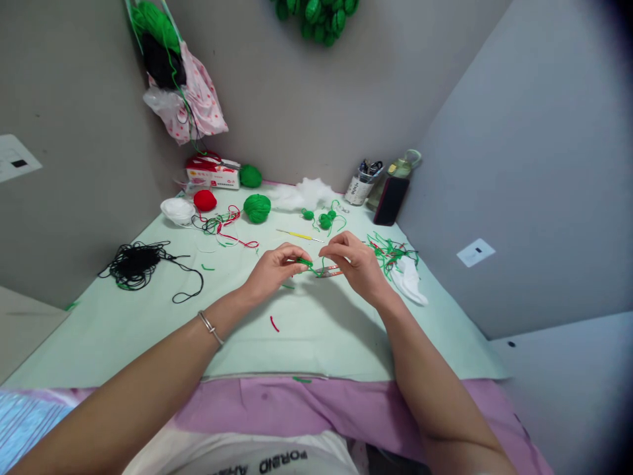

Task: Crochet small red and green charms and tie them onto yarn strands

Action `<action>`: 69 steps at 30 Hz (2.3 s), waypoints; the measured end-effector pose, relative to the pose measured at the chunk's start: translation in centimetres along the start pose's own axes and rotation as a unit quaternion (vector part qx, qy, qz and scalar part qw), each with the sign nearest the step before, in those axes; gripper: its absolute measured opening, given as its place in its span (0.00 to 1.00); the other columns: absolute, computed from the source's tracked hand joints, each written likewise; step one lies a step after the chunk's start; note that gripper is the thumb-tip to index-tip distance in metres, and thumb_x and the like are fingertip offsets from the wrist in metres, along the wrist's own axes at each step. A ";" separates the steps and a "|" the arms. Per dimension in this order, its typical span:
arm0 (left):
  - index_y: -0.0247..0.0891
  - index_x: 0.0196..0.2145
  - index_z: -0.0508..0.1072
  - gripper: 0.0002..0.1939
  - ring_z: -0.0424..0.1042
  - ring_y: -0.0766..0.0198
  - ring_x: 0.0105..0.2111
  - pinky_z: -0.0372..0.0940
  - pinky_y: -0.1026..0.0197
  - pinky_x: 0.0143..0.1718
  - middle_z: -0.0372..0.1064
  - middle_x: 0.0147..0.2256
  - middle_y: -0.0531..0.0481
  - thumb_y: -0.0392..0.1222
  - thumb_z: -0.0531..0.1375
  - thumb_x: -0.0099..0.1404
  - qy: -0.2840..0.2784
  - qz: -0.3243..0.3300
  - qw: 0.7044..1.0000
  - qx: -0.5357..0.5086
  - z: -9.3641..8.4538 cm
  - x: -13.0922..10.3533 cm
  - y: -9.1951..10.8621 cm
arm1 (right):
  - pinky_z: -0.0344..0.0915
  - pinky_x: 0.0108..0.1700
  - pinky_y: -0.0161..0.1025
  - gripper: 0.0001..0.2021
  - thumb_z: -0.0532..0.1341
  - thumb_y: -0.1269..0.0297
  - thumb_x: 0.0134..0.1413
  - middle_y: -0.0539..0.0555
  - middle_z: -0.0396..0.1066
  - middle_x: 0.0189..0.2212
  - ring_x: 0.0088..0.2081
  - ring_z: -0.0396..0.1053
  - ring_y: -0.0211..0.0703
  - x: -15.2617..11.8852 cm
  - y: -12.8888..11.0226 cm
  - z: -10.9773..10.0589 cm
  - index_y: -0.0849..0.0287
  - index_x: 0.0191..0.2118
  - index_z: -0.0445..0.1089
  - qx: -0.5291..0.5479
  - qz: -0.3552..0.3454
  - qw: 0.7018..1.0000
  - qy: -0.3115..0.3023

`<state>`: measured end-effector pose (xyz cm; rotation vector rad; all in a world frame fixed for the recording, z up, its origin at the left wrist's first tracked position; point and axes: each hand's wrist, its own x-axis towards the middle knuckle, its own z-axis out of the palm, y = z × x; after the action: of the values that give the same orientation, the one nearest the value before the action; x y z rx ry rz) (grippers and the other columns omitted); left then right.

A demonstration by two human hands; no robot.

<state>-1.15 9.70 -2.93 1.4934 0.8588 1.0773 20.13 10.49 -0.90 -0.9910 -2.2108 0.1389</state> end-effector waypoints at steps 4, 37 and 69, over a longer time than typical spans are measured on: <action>0.38 0.34 0.77 0.06 0.65 0.67 0.32 0.62 0.60 0.36 0.66 0.39 0.50 0.40 0.64 0.57 -0.002 0.000 1.000 -0.002 0.0 0.0 -0.2 | 0.61 0.36 0.38 0.11 0.56 0.69 0.64 0.53 0.67 0.35 0.36 0.67 0.40 0.0 0.0 0.0 0.51 0.40 0.76 -0.013 0.001 1.000 -0.001; 0.36 0.32 0.66 0.17 0.70 0.66 0.33 0.63 0.60 0.41 0.67 0.29 0.55 0.46 0.69 0.52 -0.005 -0.063 0.992 -0.108 0.5 0.2 -0.9 | 0.66 0.34 0.34 0.12 0.52 0.71 0.65 0.55 0.76 0.41 0.37 0.74 0.39 -0.7 -2.5 2.1 0.54 0.40 0.73 -0.032 -0.038 0.999 -0.009; 0.36 0.32 0.70 0.10 0.68 0.69 0.22 0.62 0.65 0.27 0.68 0.25 0.56 0.40 0.66 0.53 -0.062 -0.087 0.993 -0.048 -0.2 0.5 -1.6 | 0.67 0.38 0.39 0.04 0.62 0.62 0.60 0.48 0.70 0.28 0.32 0.70 0.38 0.5 -0.6 -3.3 0.55 0.38 0.73 0.237 0.094 0.950 0.178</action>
<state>-1.07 10.56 -4.39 1.3642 0.8227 0.8749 21.60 9.85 2.06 -0.8691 -1.6435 0.5104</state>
